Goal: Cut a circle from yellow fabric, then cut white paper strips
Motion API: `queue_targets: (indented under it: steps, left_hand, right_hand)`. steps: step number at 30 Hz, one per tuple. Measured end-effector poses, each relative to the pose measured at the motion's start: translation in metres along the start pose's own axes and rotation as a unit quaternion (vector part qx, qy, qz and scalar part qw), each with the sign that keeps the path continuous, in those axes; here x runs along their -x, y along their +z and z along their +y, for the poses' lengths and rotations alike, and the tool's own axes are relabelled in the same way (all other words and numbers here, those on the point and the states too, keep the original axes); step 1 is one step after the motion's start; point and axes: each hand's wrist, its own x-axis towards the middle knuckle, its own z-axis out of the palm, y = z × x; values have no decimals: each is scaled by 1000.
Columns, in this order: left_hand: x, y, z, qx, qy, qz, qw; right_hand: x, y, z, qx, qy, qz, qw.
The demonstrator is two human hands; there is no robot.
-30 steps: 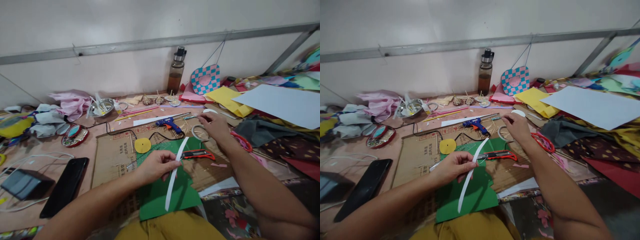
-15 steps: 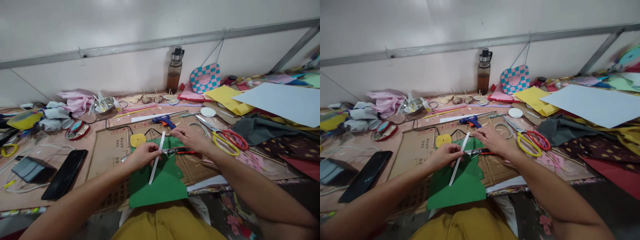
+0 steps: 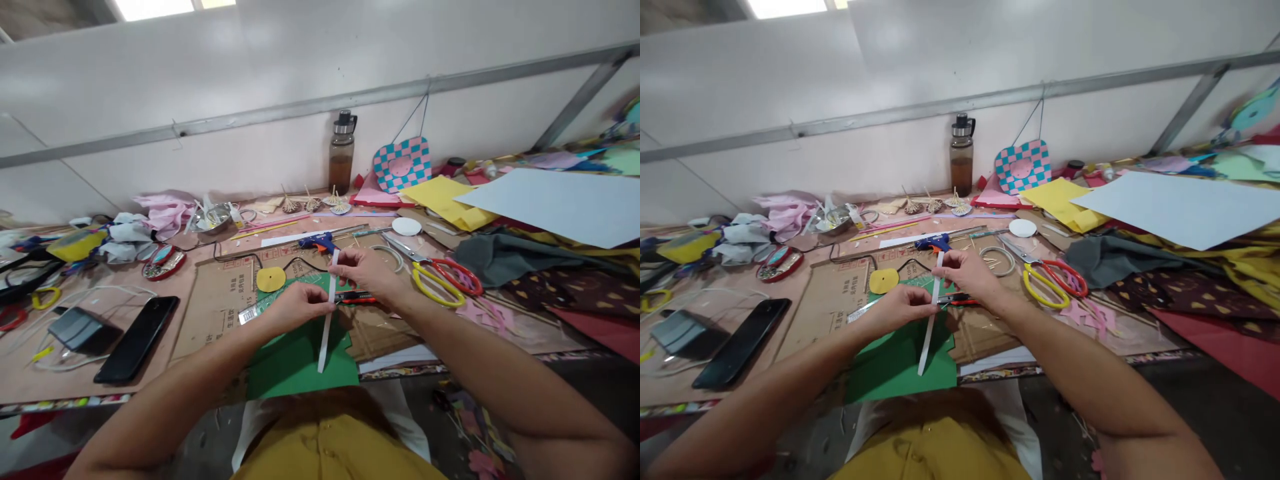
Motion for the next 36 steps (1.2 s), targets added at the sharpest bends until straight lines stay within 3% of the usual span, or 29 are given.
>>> queue_targets:
  steps: [6,12,17,25,30,33,36]
  left_hand:
    - [-4,-10,2,67,11,-7,998]
    - [-10,-4,-2,243,-9,40,969]
    - [-11,-4,-8,295,-7,48,954]
    - [-8,-18,-15,324,-26,113,939]
    - [-11,-24,-16,324,-40,134,935]
    - [-12,-25,-15,331,-34,142,932]
    - [-12,-25,-14,328,-37,152,932]
  right_hand:
    - [-4,1,1,11,-3,38,999]
    - [2,13,6,69,-92,43,992]
    - [2,7,4,92,-122,36,988]
    - [3,-36,-14,146,-165,128,967]
    - [34,-78,-33,199,-200,269,921]
    - [59,-111,-34,267,-165,341,886]
    - [83,-138,-23,358,-92,360,856]
